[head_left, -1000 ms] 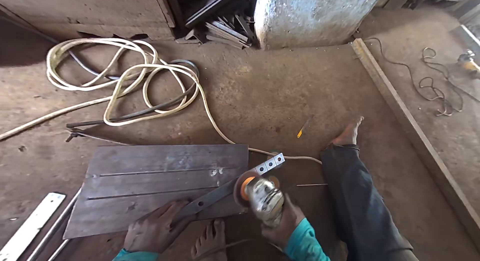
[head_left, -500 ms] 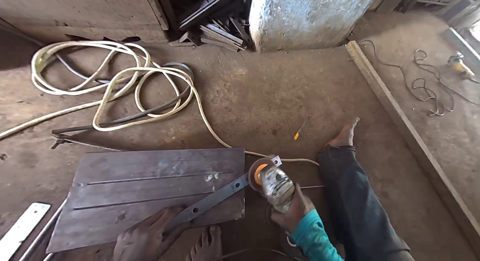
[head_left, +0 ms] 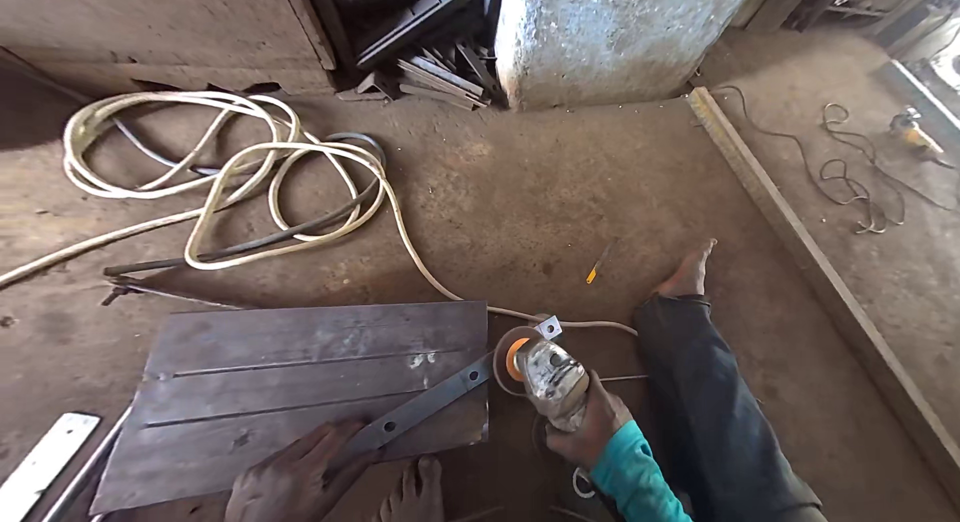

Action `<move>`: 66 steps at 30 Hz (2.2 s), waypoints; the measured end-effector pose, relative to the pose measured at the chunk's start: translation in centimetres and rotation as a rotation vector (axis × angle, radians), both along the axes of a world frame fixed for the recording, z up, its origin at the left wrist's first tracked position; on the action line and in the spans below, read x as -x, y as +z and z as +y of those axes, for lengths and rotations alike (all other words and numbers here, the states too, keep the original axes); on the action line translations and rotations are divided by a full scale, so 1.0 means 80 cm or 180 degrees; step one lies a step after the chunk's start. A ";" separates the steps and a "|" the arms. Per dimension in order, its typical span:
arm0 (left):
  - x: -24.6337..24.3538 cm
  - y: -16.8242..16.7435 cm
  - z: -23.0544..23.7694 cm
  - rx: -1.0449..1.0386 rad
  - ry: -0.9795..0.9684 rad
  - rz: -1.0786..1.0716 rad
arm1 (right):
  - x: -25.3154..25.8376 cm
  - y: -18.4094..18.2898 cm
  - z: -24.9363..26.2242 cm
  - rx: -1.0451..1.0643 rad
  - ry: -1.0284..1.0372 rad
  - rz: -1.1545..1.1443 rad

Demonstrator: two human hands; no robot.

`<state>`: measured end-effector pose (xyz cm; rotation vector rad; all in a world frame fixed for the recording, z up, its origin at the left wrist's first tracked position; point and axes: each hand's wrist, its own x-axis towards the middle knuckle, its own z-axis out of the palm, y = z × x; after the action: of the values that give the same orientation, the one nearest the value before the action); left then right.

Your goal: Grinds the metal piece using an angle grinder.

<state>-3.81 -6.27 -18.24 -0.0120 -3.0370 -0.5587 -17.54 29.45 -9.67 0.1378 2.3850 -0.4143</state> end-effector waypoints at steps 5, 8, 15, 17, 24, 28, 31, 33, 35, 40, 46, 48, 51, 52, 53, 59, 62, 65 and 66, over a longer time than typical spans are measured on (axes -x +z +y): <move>0.000 -0.006 0.004 0.0106 0.0086 0.0225 | 0.009 -0.001 0.004 -0.0092 -0.0161 0.0298; 0.002 -0.004 0.007 0.0097 0.0125 0.0302 | 0.014 0.004 0.003 -0.0241 -0.0215 0.0307; 0.002 -0.003 0.009 0.0123 0.0121 0.0291 | -0.047 0.013 -0.081 0.0259 0.0859 -0.0450; 0.003 -0.003 0.008 0.0129 0.0107 0.0281 | -0.051 0.011 -0.083 0.0291 0.0915 -0.0450; 0.003 -0.008 0.007 0.0174 0.0108 0.0313 | -0.019 0.015 -0.056 -0.0083 0.0324 -0.0030; 0.005 -0.008 0.007 0.0069 0.0104 0.0344 | -0.034 0.018 -0.081 0.0167 0.0805 -0.0401; 0.004 -0.008 0.007 0.0082 0.0084 0.0427 | -0.042 0.017 -0.087 0.0205 0.1004 -0.0550; 0.003 -0.007 0.008 0.0118 0.0102 0.0354 | -0.043 0.010 -0.074 0.0190 0.0834 -0.0397; 0.003 -0.007 0.009 0.0155 0.0132 0.0306 | -0.040 0.006 -0.061 0.0082 0.0617 -0.0194; 0.002 -0.012 0.006 0.0186 0.0109 0.0363 | -0.045 0.013 -0.072 0.0161 0.0726 -0.0371; 0.003 -0.008 0.008 0.0172 0.0119 0.0320 | -0.048 0.010 -0.074 0.0248 0.0920 -0.0623; 0.004 -0.007 0.009 0.0177 0.0126 0.0297 | -0.038 0.005 -0.051 0.0206 0.0647 -0.0356; 0.005 -0.007 0.008 0.0166 0.0122 0.0283 | -0.021 0.001 -0.022 0.0070 0.0210 0.0009; 0.005 -0.007 0.007 0.0151 0.0117 0.0275 | -0.017 0.001 -0.018 -0.0004 0.0115 0.0048; 0.005 -0.007 0.006 0.0137 0.0115 0.0271 | -0.015 0.003 -0.017 -0.0049 0.0065 0.0039; 0.006 -0.003 0.008 0.0124 0.0131 0.0218 | -0.040 0.014 -0.062 0.0275 0.0662 -0.0588; 0.006 -0.002 0.009 0.0142 0.0147 0.0182 | -0.044 0.010 -0.068 0.0380 0.0821 -0.0684; 0.006 0.001 0.008 0.0172 0.0155 0.0081 | -0.036 0.006 -0.041 0.0369 0.0471 -0.0461; 0.005 0.000 0.007 0.0176 0.0152 0.0090 | -0.032 0.005 -0.028 0.0331 0.0270 -0.0331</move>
<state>-4.24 -5.69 -18.26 0.0497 -3.0156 -0.4669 -15.01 27.21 -9.27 0.0103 2.2530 -0.4781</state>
